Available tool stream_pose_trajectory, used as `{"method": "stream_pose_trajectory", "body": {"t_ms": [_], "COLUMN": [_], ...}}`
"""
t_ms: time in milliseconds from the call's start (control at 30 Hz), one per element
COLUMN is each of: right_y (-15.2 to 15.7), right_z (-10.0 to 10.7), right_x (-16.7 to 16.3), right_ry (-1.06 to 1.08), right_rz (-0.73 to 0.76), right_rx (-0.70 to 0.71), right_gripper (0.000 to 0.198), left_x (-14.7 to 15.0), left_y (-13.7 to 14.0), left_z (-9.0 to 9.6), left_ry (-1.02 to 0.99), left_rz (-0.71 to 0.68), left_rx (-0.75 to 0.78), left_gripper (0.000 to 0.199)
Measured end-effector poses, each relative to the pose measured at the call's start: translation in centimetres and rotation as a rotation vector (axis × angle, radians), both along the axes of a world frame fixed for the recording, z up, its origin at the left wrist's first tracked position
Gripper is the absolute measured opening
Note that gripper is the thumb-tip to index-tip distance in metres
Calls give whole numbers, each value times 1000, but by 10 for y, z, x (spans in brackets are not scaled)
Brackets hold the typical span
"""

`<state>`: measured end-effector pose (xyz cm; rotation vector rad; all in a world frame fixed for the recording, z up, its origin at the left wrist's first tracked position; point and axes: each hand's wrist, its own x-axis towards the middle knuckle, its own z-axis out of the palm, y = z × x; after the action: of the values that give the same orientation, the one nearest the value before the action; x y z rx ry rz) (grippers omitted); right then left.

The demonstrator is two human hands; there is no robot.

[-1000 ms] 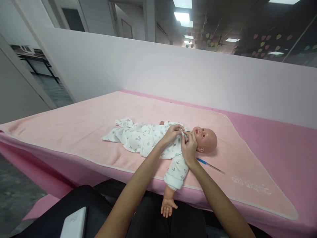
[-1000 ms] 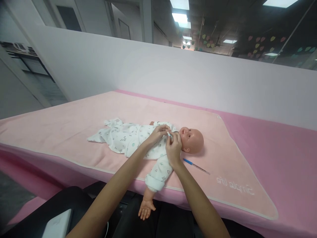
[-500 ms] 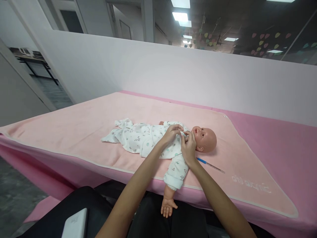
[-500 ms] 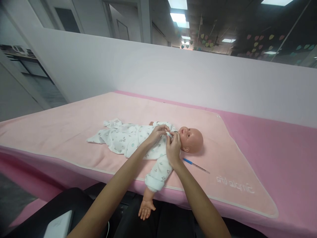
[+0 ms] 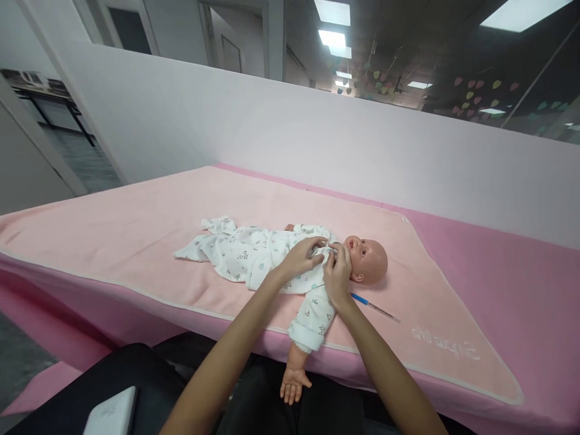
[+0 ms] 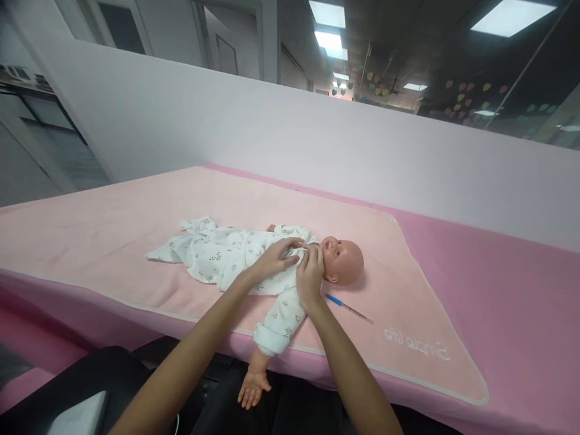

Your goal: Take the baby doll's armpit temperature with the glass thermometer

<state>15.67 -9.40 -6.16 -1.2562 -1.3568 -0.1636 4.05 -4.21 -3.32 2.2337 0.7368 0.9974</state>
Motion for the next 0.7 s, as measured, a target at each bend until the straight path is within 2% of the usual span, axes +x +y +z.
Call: {"method": "stream_pose_trajectory", "body": {"t_ms": [100,200,333,500,700], "right_y": [0,-1,-1,0,1], "right_z": [-4,-7,-7,-3,-4], "right_x": [-1,-4,-7,-5,-5], "right_ry": [-174,-358,-441,-467,-511], "right_rz": [7,38,31,-1,-25], "right_rx": [25,41,28,-22,-64], "right_gripper": [26,26,27,28,28], "left_x": [-12,-31,-60,-77,-77], "left_y": [-9,-15,-18,-19,-24], "left_z": [-10,-21,-30,-33,-30], "left_ry": [94,178,238,283,217], "left_rz": [149,230,307,364,617], "left_rx": [237,444,627,740,757], "left_gripper": [43,43,33,33,33]}}
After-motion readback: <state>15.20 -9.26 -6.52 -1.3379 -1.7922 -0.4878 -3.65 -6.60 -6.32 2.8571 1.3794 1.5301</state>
